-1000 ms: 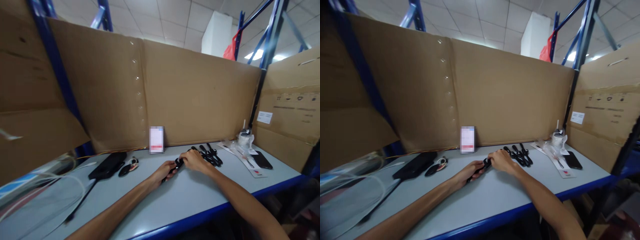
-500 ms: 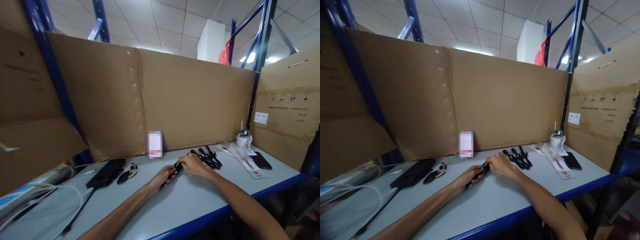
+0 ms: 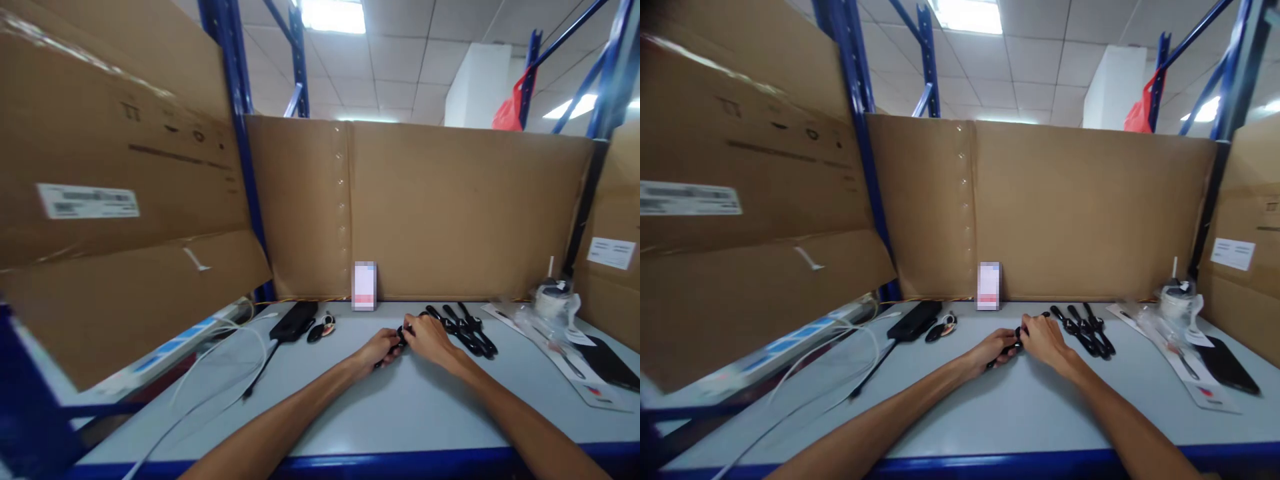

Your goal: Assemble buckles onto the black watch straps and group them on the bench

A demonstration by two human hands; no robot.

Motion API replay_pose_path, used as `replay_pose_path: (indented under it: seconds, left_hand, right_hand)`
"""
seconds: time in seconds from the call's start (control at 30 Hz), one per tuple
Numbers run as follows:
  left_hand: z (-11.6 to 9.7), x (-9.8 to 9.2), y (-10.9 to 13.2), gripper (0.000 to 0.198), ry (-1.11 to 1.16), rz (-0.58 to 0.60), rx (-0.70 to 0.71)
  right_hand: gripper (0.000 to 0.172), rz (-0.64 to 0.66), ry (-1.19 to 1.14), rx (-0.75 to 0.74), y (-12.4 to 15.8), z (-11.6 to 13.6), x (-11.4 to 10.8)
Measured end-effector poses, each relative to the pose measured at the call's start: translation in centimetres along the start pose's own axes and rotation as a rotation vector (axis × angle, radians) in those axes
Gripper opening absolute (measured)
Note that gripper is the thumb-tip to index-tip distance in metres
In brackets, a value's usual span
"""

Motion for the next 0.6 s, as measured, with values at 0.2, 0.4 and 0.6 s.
replay_pose_path:
  seconds: [0.2, 0.4, 0.6]
  left_hand:
    - [-0.3, 0.0, 0.1, 0.021, 0.027, -0.011, -0.005]
    - [-0.3, 0.0, 0.0, 0.017, 0.014, 0.0, -0.001]
    - [-0.4, 0.1, 0.3, 0.019, -0.024, 0.004, -0.008]
  right_hand:
    - [0.031, 0.023, -0.159, -0.141, -0.3, -0.3, 0.3]
    - [0.021, -0.019, -0.228, -0.08, -0.6, -0.6, 0.8]
    - [0.026, -0.013, -0.226, -0.043, -0.5, -0.5, 1.1]
Point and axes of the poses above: each hand's wrist, its own y-axis away from the middle knuckle, its own x-axis out of the palm, z = x × y, the point moved 3 cm from there along -y, towards the middle knuckle, and after that the axes turned 7 degrees about x, right-handed, at the moved point
